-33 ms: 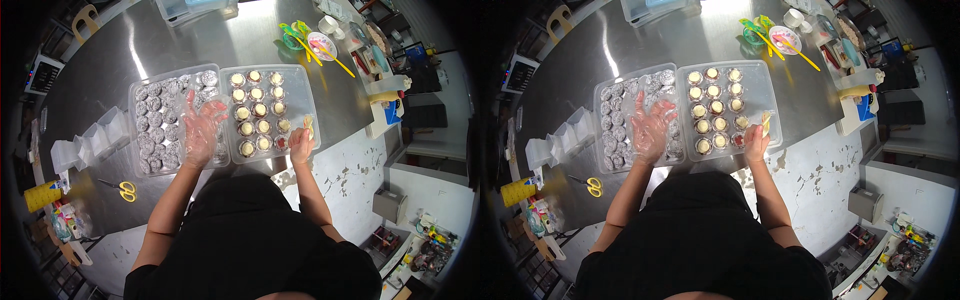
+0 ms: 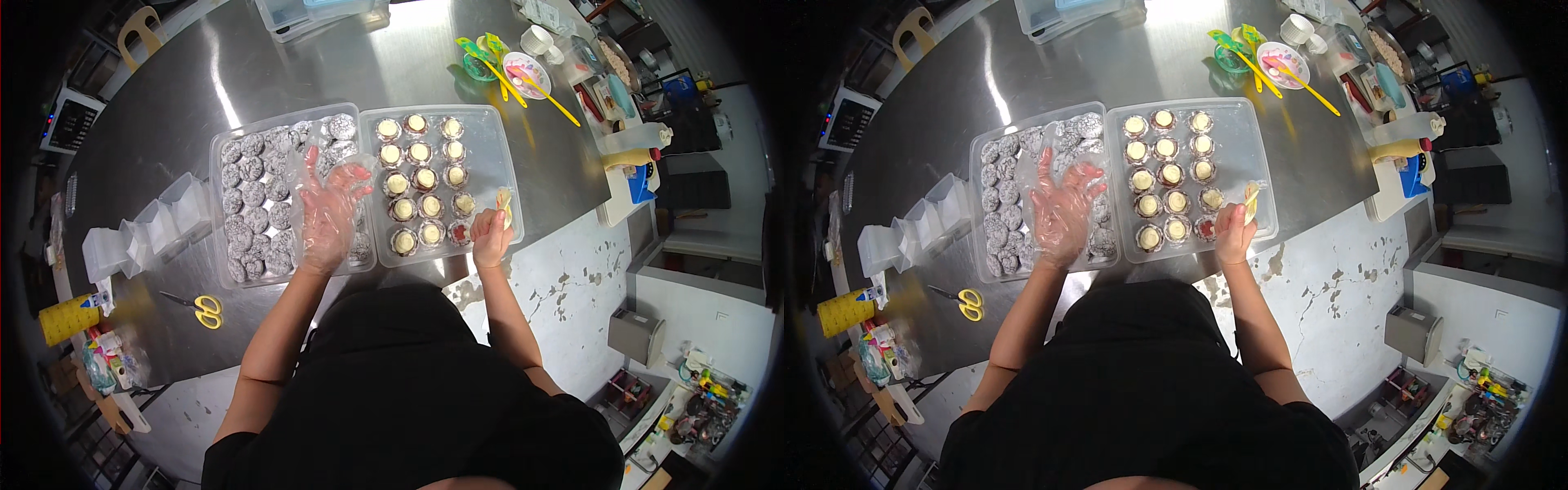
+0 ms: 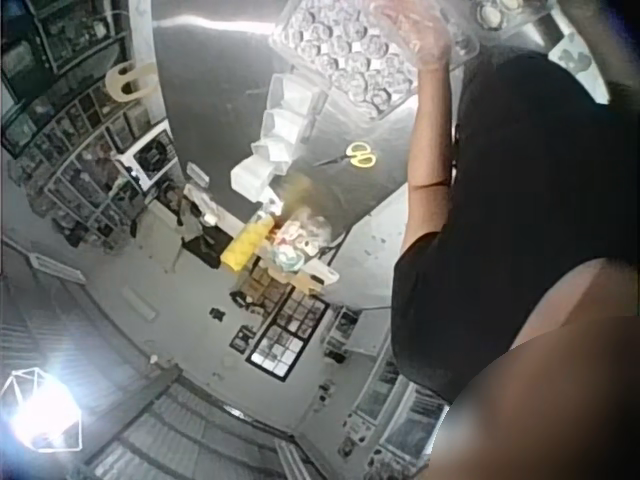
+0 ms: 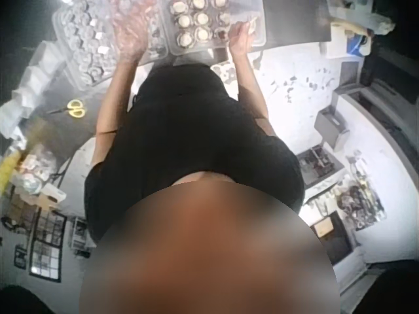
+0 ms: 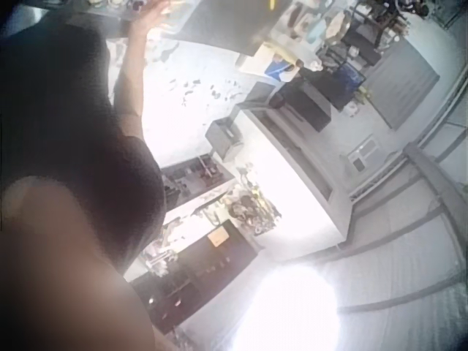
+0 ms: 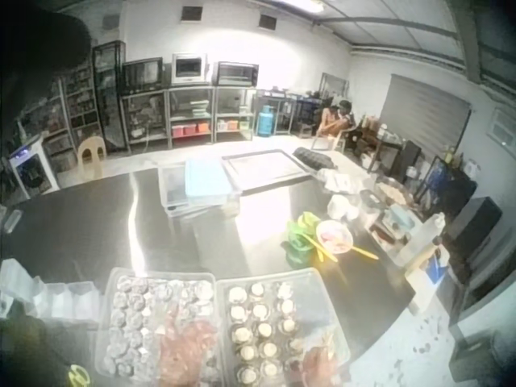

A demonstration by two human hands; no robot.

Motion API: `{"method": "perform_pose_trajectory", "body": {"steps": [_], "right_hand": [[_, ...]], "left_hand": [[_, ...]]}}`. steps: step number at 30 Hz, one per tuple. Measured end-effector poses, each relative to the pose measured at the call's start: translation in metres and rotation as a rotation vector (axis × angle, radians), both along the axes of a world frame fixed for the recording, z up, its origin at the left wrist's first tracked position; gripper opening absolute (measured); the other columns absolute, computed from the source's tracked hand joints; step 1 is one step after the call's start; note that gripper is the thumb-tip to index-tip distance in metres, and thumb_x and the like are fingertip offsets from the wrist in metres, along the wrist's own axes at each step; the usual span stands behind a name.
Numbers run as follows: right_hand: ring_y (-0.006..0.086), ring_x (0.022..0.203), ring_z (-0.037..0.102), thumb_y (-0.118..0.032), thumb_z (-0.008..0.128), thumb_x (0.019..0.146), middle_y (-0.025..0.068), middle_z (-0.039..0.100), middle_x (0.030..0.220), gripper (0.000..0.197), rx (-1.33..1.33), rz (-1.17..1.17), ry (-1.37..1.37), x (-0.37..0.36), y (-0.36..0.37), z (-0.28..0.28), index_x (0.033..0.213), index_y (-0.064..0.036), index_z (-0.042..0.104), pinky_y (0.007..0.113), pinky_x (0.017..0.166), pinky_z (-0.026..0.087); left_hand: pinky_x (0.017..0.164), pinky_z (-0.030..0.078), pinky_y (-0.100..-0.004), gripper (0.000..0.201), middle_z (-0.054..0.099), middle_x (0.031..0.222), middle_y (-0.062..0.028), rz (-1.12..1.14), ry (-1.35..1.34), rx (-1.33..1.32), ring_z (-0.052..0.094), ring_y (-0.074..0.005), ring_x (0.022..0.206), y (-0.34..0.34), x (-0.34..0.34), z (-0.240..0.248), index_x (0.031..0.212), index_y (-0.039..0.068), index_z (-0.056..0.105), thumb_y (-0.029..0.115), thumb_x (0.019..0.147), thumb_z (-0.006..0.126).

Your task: Decorating and arranging small pastries or truffles on trays.

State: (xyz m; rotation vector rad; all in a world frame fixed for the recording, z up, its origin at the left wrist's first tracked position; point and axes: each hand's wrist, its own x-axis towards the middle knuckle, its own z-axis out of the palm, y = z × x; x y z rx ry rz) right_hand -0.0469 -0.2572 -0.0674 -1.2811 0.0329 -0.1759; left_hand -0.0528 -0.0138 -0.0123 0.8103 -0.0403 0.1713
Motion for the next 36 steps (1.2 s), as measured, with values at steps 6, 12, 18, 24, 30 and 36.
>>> {"method": "perform_pose_trajectory", "body": {"steps": [6, 12, 18, 24, 30, 36], "right_hand": [[0.007, 0.039, 0.026, -0.032, 0.038, 0.093, -0.0018, 0.031, 0.046, 0.045, -0.068, -0.026, 0.021, 0.003, 0.003, -0.01, 0.053, -0.0093, 0.033, 0.024, 0.037, 0.021], [0.0068, 0.04, 0.026, -0.035, 0.043, 0.091, -0.0026, 0.028, 0.049, 0.045, -0.186, -0.028, 0.044, 0.009, 0.003, -0.011, 0.055, -0.0107, 0.032, 0.023, 0.037, 0.02], [0.0065, 0.04, 0.026, -0.033, 0.044, 0.09, -0.003, 0.028, 0.049, 0.044, -0.186, -0.018, 0.021, 0.01, 0.005, -0.005, 0.055, -0.011, 0.032, 0.023, 0.036, 0.02], [0.0064, 0.04, 0.026, -0.031, 0.044, 0.091, -0.0032, 0.027, 0.049, 0.042, -0.146, -0.017, 0.045, 0.011, 0.006, -0.004, 0.056, -0.0109, 0.032, 0.023, 0.037, 0.02], [0.006, 0.04, 0.026, -0.028, 0.043, 0.091, -0.0037, 0.028, 0.049, 0.041, -0.242, -0.023, 0.021, 0.012, 0.009, -0.005, 0.056, -0.0113, 0.032, 0.023, 0.037, 0.02], [0.0058, 0.04, 0.027, -0.027, 0.043, 0.092, -0.0036, 0.029, 0.049, 0.041, -0.322, -0.055, 0.002, 0.014, 0.007, -0.011, 0.055, -0.0112, 0.033, 0.023, 0.037, 0.02]], "left_hand": [[0.088, 0.039, -0.0404, 0.073, 0.047, 0.113, -0.0162, 0.016, 0.017, 0.011, 0.047, -0.0267, 0.105, 0.001, -0.003, -0.002, 0.136, 0.017, 0.015, 0.06, 0.082, 0.038], [0.087, 0.039, -0.0401, 0.074, 0.048, 0.112, -0.0163, 0.015, -0.001, -0.03, 0.047, -0.0265, 0.104, 0.003, -0.004, -0.003, 0.136, 0.017, 0.013, 0.059, 0.082, 0.039], [0.087, 0.038, -0.0397, 0.074, 0.048, 0.11, -0.0164, 0.031, 0.005, -0.008, 0.047, -0.0258, 0.103, 0.002, -0.005, -0.003, 0.136, 0.017, 0.013, 0.059, 0.082, 0.039], [0.087, 0.038, -0.04, 0.076, 0.048, 0.112, -0.0163, 0.025, 0.015, -0.005, 0.047, -0.0255, 0.103, 0.003, -0.005, -0.003, 0.137, 0.016, 0.012, 0.06, 0.081, 0.04], [0.088, 0.037, -0.0404, 0.078, 0.048, 0.112, -0.0159, 0.024, 0.031, 0.005, 0.047, -0.0253, 0.104, 0.003, -0.005, -0.002, 0.137, 0.017, 0.01, 0.061, 0.081, 0.04], [0.088, 0.037, -0.041, 0.078, 0.048, 0.113, -0.0156, 0.023, 0.028, 0.006, 0.047, -0.0252, 0.104, 0.003, -0.004, -0.003, 0.137, 0.017, 0.01, 0.061, 0.081, 0.04]]}}
